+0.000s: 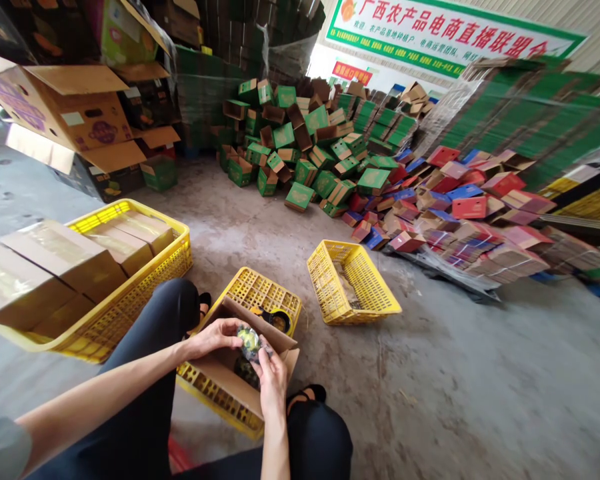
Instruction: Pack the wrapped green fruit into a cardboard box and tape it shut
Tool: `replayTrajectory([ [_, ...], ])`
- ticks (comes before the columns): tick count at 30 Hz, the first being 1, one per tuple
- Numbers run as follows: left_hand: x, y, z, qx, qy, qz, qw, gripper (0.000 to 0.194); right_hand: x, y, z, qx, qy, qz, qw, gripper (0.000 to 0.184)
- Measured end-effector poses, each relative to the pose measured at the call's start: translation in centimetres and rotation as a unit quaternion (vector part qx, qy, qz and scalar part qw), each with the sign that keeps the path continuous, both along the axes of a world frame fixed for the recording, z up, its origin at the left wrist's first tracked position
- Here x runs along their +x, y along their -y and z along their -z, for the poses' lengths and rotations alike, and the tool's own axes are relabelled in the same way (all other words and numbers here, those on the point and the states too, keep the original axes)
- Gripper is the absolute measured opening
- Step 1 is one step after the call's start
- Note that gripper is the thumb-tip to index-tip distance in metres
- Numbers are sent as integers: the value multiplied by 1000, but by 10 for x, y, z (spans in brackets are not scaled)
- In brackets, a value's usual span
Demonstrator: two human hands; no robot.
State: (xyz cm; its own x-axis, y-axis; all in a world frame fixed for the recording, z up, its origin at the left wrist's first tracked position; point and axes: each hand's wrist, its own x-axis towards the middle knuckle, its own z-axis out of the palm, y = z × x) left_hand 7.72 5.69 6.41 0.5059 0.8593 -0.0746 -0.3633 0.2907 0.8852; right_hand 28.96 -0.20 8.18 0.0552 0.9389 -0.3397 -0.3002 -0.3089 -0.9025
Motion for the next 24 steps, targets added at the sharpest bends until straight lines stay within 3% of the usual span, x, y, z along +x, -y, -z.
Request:
replayTrajectory([
  [8,-2,4,-3,-70,-85,27,994,92,2,0,4,11,16,13,1000,59],
  [15,-2,3,-2,-89,-60,42,993,66,-2,0,1,8,16,-21,1000,63],
  [20,-3,2,-1,-81,-35,-3,996,68,-4,0,-5,26,10,-18,999,64],
  [24,-3,2,-3,-42,-41,-17,998,69,-3,-1,0,-12,-1,-8,1000,74],
])
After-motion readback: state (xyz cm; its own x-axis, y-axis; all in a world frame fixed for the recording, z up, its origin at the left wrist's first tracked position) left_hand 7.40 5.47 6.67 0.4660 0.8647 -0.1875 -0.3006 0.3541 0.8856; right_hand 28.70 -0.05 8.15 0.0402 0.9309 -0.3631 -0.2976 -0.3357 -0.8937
